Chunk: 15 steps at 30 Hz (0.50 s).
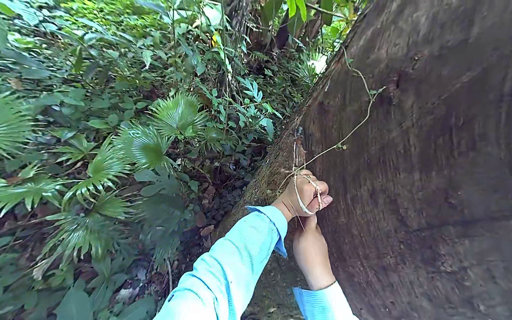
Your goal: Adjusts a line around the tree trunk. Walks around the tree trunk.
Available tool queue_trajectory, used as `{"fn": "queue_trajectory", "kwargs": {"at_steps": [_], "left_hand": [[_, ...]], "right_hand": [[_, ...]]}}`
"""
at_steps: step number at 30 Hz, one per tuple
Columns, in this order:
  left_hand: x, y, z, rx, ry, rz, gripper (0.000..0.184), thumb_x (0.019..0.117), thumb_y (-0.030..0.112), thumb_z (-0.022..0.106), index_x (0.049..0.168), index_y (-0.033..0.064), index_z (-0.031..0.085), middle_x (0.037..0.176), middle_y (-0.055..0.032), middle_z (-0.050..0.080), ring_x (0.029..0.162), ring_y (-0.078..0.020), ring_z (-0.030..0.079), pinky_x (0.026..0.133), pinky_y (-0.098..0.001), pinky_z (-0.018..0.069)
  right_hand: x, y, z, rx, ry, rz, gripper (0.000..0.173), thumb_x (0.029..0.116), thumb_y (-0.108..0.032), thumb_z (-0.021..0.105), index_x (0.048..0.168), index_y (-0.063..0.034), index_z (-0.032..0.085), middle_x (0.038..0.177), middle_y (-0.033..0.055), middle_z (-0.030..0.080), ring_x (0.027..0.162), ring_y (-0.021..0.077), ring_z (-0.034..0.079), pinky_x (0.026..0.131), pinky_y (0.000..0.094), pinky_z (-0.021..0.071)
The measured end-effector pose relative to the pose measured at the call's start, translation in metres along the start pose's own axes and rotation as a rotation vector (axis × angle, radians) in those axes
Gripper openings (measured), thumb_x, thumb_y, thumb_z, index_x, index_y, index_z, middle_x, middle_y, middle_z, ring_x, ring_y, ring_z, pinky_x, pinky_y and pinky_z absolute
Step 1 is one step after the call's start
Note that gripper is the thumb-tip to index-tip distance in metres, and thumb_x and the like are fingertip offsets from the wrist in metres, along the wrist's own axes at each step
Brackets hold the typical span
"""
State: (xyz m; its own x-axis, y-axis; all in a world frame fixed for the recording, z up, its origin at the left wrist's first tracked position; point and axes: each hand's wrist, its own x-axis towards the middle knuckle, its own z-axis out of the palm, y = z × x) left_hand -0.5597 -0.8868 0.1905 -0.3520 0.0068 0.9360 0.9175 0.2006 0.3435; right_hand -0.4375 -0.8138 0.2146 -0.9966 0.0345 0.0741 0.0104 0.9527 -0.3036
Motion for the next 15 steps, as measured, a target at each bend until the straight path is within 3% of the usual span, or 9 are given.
{"fn": "queue_trajectory", "kwargs": {"at_steps": [2,4,9,13,15], "left_hand": [[-0.006,0.017,-0.007,-0.022,-0.122,-0.02,0.052,0.0981,0.036,0.044,0.065,0.0011,0.064,0.058,-0.0129,0.061,0.059,-0.0269,0.063,0.085,-0.0438,0.0497],[-0.011,0.021,-0.008,-0.007,-0.156,0.043,0.06,0.1012,0.043,0.037,0.064,0.0036,0.062,0.057,-0.0118,0.06,0.058,-0.0266,0.063,0.084,-0.0426,0.0495],[0.014,-0.006,-0.014,-0.055,-0.096,-0.023,0.058,0.1007,0.037,0.041,0.066,-0.0027,0.063,0.059,-0.0147,0.061,0.059,-0.0258,0.062,0.086,-0.0413,0.0488],[-0.003,-0.01,0.005,-0.019,0.068,0.063,0.068,0.1064,0.049,0.03,0.061,0.0058,0.056,0.053,-0.0094,0.054,0.056,-0.0219,0.056,0.082,-0.0349,0.0471],[-0.003,-0.007,0.001,-0.049,0.059,0.066,0.068,0.1076,0.049,0.029,0.062,0.0056,0.055,0.053,-0.0091,0.052,0.056,-0.0209,0.055,0.08,-0.0331,0.0455]], "right_hand": [[-0.019,0.005,-0.002,0.018,-0.032,0.014,0.046,0.1055,-0.005,0.046,0.149,0.0079,0.041,0.117,0.0337,0.066,0.096,0.0487,0.071,0.083,0.0599,0.0571],[-0.027,0.014,0.006,0.051,0.004,-0.009,0.044,0.1039,-0.004,0.049,0.146,0.0107,0.044,0.115,0.0345,0.066,0.093,0.0491,0.071,0.081,0.0604,0.0573],[0.013,0.003,0.018,0.083,0.113,-0.061,0.048,0.1045,-0.004,0.048,0.151,0.0084,0.041,0.117,0.0338,0.066,0.092,0.0482,0.072,0.08,0.0598,0.0579],[0.008,0.013,0.019,-0.005,0.094,-0.051,0.038,0.1035,-0.003,0.05,0.14,0.0095,0.052,0.113,0.0337,0.066,0.088,0.0486,0.072,0.075,0.0578,0.0592],[0.003,0.006,0.013,-0.009,0.05,-0.025,0.042,0.1035,-0.002,0.05,0.144,0.0079,0.049,0.117,0.0338,0.066,0.089,0.0478,0.072,0.076,0.0568,0.0592]]}}
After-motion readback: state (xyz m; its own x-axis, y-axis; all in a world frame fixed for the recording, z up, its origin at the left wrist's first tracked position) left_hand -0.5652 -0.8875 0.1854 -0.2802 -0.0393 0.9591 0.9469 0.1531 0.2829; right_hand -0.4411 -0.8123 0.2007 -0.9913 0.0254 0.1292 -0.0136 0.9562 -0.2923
